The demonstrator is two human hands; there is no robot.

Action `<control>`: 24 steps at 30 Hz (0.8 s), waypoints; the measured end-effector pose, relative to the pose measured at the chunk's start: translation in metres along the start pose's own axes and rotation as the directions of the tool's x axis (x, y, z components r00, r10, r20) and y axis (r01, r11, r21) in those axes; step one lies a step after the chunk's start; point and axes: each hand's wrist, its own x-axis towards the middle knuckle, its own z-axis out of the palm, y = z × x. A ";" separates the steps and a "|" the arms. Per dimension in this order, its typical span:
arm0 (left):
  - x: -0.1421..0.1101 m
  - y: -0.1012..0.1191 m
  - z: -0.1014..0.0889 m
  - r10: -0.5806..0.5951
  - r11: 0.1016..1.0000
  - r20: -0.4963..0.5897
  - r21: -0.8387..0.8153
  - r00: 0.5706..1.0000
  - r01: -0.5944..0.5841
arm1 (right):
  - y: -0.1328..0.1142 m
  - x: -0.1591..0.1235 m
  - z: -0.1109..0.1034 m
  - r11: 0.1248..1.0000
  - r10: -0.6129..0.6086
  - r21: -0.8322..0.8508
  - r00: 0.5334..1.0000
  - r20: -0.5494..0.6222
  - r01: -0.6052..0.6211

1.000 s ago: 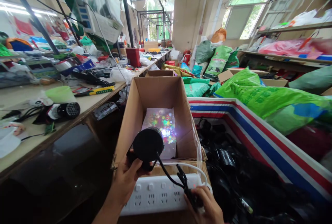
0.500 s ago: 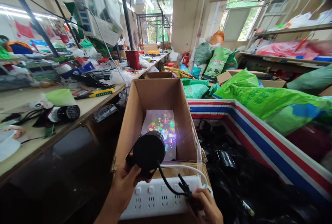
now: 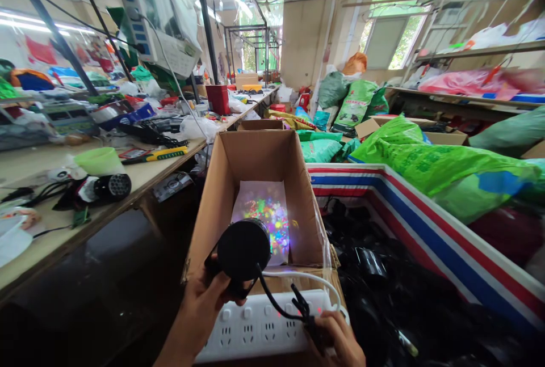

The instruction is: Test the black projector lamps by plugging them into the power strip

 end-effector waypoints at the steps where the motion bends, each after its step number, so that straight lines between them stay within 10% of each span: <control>1: 0.000 0.000 0.000 0.001 1.000 -0.001 0.000 1.000 -0.001 | -0.002 0.002 -0.001 1.000 -0.009 0.001 1.000 -0.011 0.009; 24: 0.000 0.003 -0.005 0.071 0.997 0.000 0.023 0.997 -0.071 | -0.002 0.002 0.000 1.000 0.003 -0.029 1.000 -0.020 -0.003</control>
